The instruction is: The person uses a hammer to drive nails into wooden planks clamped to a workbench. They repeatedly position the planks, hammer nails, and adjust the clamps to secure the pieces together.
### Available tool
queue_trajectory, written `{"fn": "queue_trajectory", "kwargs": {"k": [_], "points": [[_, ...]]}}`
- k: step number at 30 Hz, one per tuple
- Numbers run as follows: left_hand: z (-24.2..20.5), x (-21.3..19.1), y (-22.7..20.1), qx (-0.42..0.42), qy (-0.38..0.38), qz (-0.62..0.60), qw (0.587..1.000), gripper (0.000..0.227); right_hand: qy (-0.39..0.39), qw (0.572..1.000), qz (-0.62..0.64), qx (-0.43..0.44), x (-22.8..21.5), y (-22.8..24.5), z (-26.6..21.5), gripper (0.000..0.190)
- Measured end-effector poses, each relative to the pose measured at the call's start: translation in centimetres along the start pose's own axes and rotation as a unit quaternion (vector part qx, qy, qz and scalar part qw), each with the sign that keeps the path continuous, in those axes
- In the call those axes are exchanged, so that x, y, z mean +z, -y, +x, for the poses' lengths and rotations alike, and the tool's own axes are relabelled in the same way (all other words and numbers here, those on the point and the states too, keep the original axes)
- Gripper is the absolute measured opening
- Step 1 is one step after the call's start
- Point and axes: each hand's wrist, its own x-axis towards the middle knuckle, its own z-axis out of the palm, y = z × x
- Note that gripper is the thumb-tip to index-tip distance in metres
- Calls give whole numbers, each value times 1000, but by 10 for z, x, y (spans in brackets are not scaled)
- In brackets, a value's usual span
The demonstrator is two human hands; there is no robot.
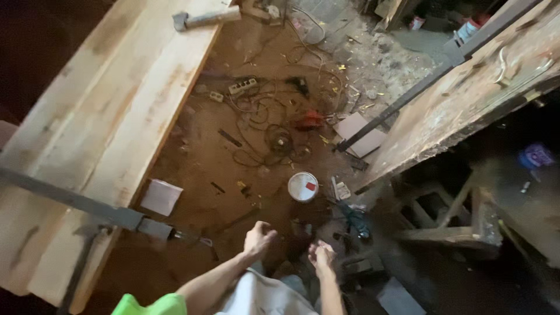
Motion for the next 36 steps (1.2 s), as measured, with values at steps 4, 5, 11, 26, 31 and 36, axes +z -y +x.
{"fn": "queue_trajectory", "kwargs": {"k": [4, 5, 11, 26, 31, 36], "points": [[-8, 21, -31, 18, 5, -7, 1000, 46, -11, 998, -52, 17, -19, 5, -1, 26], [0, 28, -44, 23, 2, -27, 999, 42, -18, 999, -46, 24, -14, 15, 10, 27], [32, 38, -72, -23, 4, -155, 988, 25, 8, 1000, -1, 28, 10, 51, 68, 6], [303, -49, -202, 30, 120, -263, 957, 27, -113, 983, 98, -103, 171, 240, 274, 31], [365, -78, -228, 29, 118, -230, 965, 20, -112, 974, 157, -122, 199, 298, 292, 38], [399, -70, -238, 31, 123, -177, 976, 23, -137, 960, 215, -120, 218, 341, 313, 42]]}}
